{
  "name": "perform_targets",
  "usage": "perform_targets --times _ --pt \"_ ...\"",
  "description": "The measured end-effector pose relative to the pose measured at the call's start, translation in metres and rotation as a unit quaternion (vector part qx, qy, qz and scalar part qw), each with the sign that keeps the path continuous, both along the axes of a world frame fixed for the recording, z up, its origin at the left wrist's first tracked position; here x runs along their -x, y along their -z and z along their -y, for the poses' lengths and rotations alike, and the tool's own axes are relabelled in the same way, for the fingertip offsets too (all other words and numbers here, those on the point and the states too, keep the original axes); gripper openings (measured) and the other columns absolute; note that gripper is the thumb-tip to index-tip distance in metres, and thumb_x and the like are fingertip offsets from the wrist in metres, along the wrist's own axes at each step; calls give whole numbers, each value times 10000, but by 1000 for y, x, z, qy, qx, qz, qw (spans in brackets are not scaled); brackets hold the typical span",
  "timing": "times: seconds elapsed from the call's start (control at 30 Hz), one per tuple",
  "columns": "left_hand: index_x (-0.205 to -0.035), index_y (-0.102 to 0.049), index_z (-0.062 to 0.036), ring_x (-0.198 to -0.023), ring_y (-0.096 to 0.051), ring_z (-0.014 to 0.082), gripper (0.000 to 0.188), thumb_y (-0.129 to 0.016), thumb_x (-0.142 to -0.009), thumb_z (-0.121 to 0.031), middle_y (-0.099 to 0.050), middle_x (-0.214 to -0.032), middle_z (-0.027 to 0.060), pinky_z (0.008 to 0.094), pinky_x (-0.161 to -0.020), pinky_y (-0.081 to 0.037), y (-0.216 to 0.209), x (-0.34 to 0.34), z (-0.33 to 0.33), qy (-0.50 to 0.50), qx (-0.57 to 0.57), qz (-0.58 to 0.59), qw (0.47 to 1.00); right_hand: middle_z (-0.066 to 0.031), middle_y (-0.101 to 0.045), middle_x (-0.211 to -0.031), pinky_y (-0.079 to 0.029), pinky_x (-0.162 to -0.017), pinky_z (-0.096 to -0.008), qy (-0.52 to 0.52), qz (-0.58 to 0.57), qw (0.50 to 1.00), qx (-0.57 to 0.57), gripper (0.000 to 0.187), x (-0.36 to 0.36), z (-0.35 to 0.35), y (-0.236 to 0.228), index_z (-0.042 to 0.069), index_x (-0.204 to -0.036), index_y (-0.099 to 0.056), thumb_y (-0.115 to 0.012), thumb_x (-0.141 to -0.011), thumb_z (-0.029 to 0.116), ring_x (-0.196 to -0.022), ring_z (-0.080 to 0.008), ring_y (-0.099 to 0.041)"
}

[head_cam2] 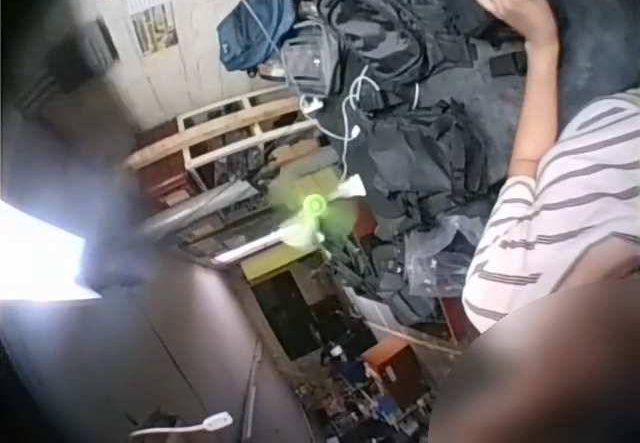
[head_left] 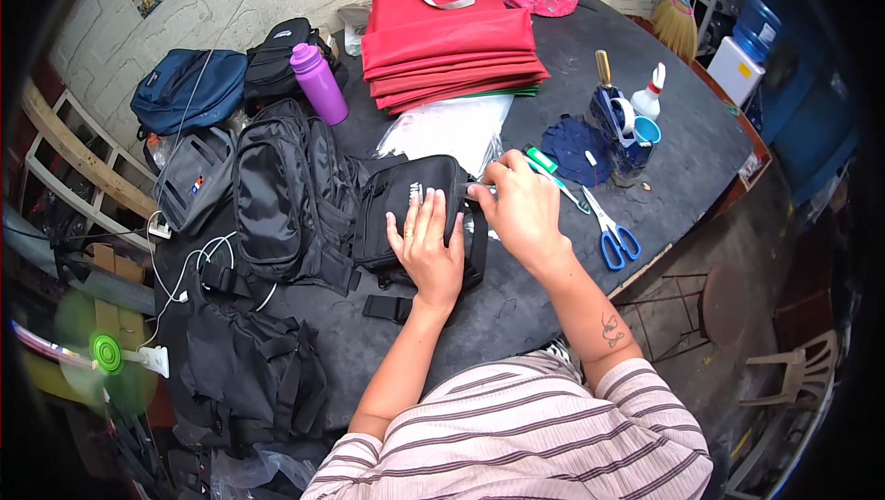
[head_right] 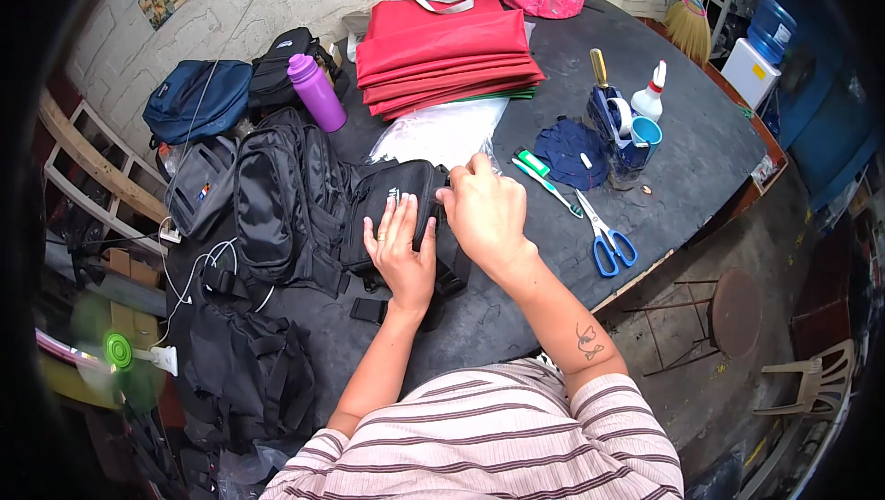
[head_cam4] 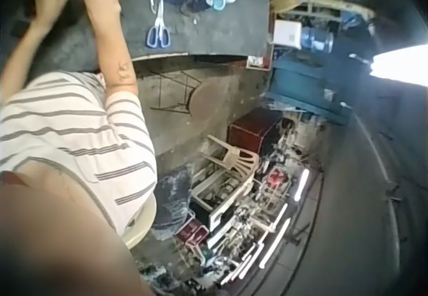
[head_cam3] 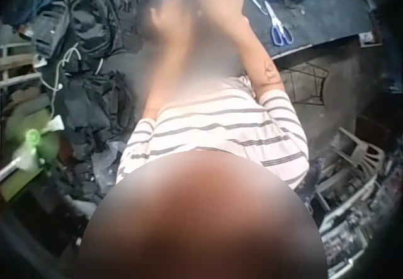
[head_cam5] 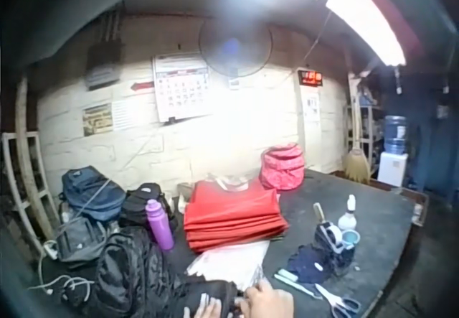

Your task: Trimming loose threads from black textile bags using a thread cutter and scissors in a workshop setting.

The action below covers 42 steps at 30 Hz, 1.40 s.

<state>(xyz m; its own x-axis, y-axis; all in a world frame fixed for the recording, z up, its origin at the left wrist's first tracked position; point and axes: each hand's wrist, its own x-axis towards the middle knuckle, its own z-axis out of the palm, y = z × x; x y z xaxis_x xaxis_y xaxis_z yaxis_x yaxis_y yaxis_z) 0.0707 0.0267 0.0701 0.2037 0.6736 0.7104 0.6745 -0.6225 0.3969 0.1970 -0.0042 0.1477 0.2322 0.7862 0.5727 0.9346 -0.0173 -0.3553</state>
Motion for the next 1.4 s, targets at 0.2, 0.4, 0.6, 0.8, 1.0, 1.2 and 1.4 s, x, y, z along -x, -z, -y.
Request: perform_targets --times 0.2,0.4,0.6,0.8,1.0,1.2,1.4 --pt "-1169 -605 -54 -1197 -496 234 374 -631 -830 -210 -608 -1182 78 474 -1074 -199 1 -2 0 -1 -2 1 1000 -118 -586 -810 -502 -571 -363 2 18 1000 10 210 3 1 -3 27 -761 -631 -709 -706 214 -609 -278 -627" --pt "-1189 -588 -48 -1185 -499 254 392 -613 -833 -210 -605 -1184 88 483 -1071 -201 1 3 -4 -3 7 16 1000 -108 -567 -803 -500 -572 -364 -60 13 998 6 179 28 25 0 47 -727 -596 -704 -685 183 -613 -267 -625" --pt "-1181 -591 -37 -1002 -594 274 422 -670 -796 -192 -631 -1076 132 375 -905 -396 -16 12 -4 37 27 61 997 -140 -501 -930 -486 -556 -443 82 -96 992 14 239 -20 23 52 54 -887 -541 -651 -813 253 -665 -347 -602" --pt "-1221 -567 -49 -930 -531 290 475 -673 -797 -236 -548 -990 129 397 -832 -408 -31 26 -9 39 80 24 996 -177 -499 -973 -442 -793 -452 -14 -201 969 144 240 -68 47 136 43 -909 -556 -690 -765 182 -903 -370 -547" --pt "-1225 -551 -16 -1044 -505 309 434 -603 -811 -135 -531 -1165 146 392 -925 -377 -36 32 -15 65 100 32 992 -146 -527 -857 -441 -729 -422 143 -149 978 -16 72 -149 39 143 31 -809 -589 -631 -767 73 -833 -343 -539" --pt "-1218 -541 12 -1153 -512 320 470 -635 -838 -248 -561 -1212 179 388 -966 -371 -32 25 -13 68 123 16 990 -137 -574 -823 -475 -689 -421 134 41 984 112 178 -153 -6 148 61 -825 -647 -700 -720 195 -803 -308 -612" --pt "-1207 -552 1 -1106 -542 327 440 -644 -828 -201 -573 -1186 183 383 -935 -407 -31 29 -16 86 133 38 987 -168 -637 -685 -498 -621 -452 133 -83 980 118 166 -157 -14 113 64 -830 -658 -641 -751 209 -661 -355 -636"
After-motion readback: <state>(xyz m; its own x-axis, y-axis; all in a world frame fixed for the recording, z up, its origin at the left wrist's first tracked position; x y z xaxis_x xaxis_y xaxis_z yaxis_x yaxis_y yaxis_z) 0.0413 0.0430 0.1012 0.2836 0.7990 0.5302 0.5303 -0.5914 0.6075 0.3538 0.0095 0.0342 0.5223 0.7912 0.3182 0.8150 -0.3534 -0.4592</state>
